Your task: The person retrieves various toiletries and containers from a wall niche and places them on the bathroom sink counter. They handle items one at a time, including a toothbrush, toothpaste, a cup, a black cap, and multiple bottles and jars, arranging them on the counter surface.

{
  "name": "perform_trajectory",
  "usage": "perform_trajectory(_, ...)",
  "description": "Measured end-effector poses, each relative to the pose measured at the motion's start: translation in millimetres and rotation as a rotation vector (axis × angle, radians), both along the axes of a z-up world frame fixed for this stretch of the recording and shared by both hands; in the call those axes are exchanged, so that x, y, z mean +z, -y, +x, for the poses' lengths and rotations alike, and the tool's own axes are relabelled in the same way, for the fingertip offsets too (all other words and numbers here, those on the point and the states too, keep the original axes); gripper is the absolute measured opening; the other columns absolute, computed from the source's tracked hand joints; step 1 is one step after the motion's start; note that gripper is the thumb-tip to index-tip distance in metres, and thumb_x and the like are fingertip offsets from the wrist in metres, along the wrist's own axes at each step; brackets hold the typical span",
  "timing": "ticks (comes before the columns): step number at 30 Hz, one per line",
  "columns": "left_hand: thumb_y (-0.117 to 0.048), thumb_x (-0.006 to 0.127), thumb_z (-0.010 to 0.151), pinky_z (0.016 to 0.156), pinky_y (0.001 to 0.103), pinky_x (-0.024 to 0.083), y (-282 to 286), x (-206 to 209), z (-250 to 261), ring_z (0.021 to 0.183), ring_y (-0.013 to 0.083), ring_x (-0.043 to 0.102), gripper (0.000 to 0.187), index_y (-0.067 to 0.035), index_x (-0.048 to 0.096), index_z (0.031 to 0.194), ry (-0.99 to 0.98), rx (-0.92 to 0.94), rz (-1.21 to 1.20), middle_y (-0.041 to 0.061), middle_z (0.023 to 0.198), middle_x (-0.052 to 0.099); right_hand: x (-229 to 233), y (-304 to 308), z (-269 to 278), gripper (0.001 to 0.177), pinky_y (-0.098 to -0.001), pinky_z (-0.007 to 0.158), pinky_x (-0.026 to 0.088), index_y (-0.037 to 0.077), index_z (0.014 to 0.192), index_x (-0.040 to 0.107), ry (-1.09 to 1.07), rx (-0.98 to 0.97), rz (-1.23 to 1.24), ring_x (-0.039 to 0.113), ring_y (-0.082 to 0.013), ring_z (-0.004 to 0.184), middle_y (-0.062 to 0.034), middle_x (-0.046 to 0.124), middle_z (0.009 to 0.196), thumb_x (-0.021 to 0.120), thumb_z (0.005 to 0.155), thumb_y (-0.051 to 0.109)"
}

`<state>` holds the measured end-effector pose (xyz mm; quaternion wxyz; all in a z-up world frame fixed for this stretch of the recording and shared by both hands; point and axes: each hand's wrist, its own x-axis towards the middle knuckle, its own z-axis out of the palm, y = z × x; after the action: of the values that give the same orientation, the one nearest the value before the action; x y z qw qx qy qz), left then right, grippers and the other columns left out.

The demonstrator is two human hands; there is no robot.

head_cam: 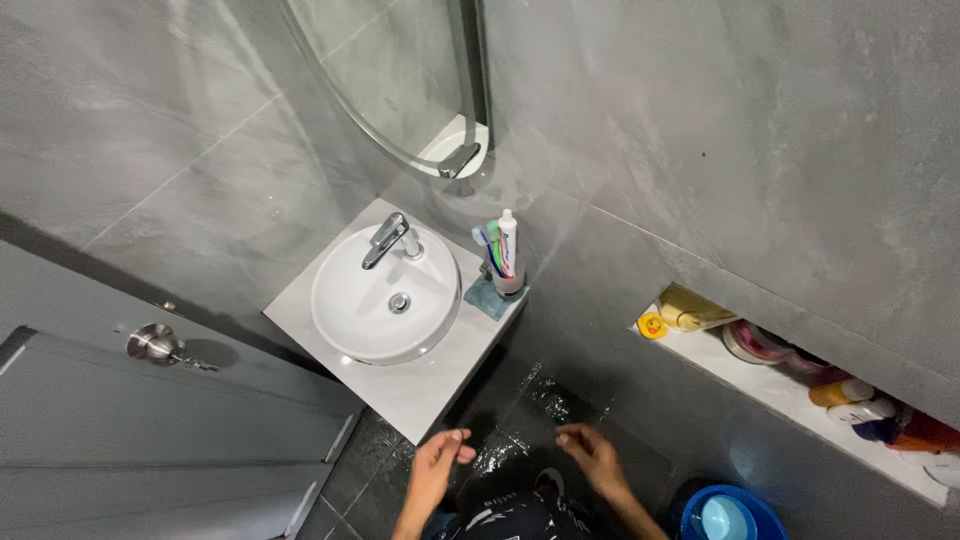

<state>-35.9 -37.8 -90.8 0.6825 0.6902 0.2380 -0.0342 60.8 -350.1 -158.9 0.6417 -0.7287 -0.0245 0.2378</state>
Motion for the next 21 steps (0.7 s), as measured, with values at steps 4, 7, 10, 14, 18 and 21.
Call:
perform_trajectory(4, -0.032, 0.056, 0.101, 0.088, 0.028, 0.055, 8.8, 17.6, 22.1, 0.092, 0.0151, 0.074, 0.040, -0.001, 0.074, 0.117, 0.032, 0.023, 0.082, 0.010, 0.095, 0.081, 12.4, 6.4, 32.5, 0.030, -0.0327, 0.088, 0.060, 0.010, 0.122, 0.071, 0.091, 0.072, -0.175, 0.070, -0.0167, 0.097, -0.0077, 0.074, 0.109, 0.065, 0.097, 0.026)
perform_trajectory(7, -0.033, 0.057, 0.099, 0.089, 0.027, 0.056, 23.5, 35.4, 42.1, 0.094, 0.0127, 0.074, 0.041, -0.001, 0.073, 0.118, 0.114, -0.013, 0.089, 0.006, 0.099, 0.081, 28.1, 1.7, 55.2, 0.032, -0.0349, 0.088, 0.057, 0.010, 0.124, 0.072, 0.117, 0.040, -0.140, 0.069, -0.0193, 0.098, -0.0083, 0.077, 0.111, 0.065, 0.098, 0.027)
perform_trajectory(10, -0.031, 0.059, 0.099, 0.088, 0.026, 0.054, 35.3, 52.0, 60.8, 0.090, 0.0121, 0.072, 0.038, -0.002, 0.072, 0.121, 0.118, -0.065, 0.145, 0.008, 0.093, 0.080, 48.0, -13.5, 62.1, 0.037, -0.0347, 0.093, 0.055, 0.009, 0.125, 0.072, 0.133, 0.016, -0.054, 0.068, -0.0201, 0.106, -0.0103, 0.076, 0.117, 0.069, 0.095, 0.029)
perform_trajectory(14, -0.020, 0.062, 0.098, 0.083, 0.026, 0.055, 47.0, 60.9, 80.0, 0.083, 0.0116, 0.069, 0.030, -0.005, 0.071, 0.123, 0.087, -0.091, 0.077, 0.007, 0.088, 0.078, 84.8, -38.0, 70.9, 0.045, -0.0332, 0.095, 0.056, 0.014, 0.129, 0.064, 0.075, 0.011, -0.096, 0.069, -0.0176, 0.111, -0.0054, 0.070, 0.126, 0.073, 0.089, 0.032)
perform_trajectory(18, -0.010, 0.070, 0.093, 0.073, 0.029, 0.051, 26.3, 67.3, 125.3, 0.080, 0.0137, 0.058, 0.029, -0.008, 0.075, 0.122, 0.246, -0.104, 0.346, 0.009, 0.090, 0.068, 124.8, -65.7, 96.1, 0.047, -0.0347, 0.092, 0.058, 0.015, 0.131, 0.067, 0.239, 0.078, -0.244, 0.068, -0.0200, 0.105, -0.0081, 0.067, 0.118, 0.075, 0.089, 0.035)
perform_trajectory(21, -0.011, 0.064, 0.096, 0.082, 0.026, 0.054, -4.8, 78.5, 183.0, 0.092, 0.0106, 0.069, 0.023, -0.006, 0.073, 0.117, 0.481, -0.022, 0.305, 0.003, 0.102, 0.077, 140.4, -91.8, 127.5, 0.046, -0.0378, 0.089, 0.058, 0.016, 0.132, 0.069, 0.376, 0.014, -0.316, 0.066, -0.0245, 0.102, -0.0107, 0.066, 0.115, 0.075, 0.090, 0.033)
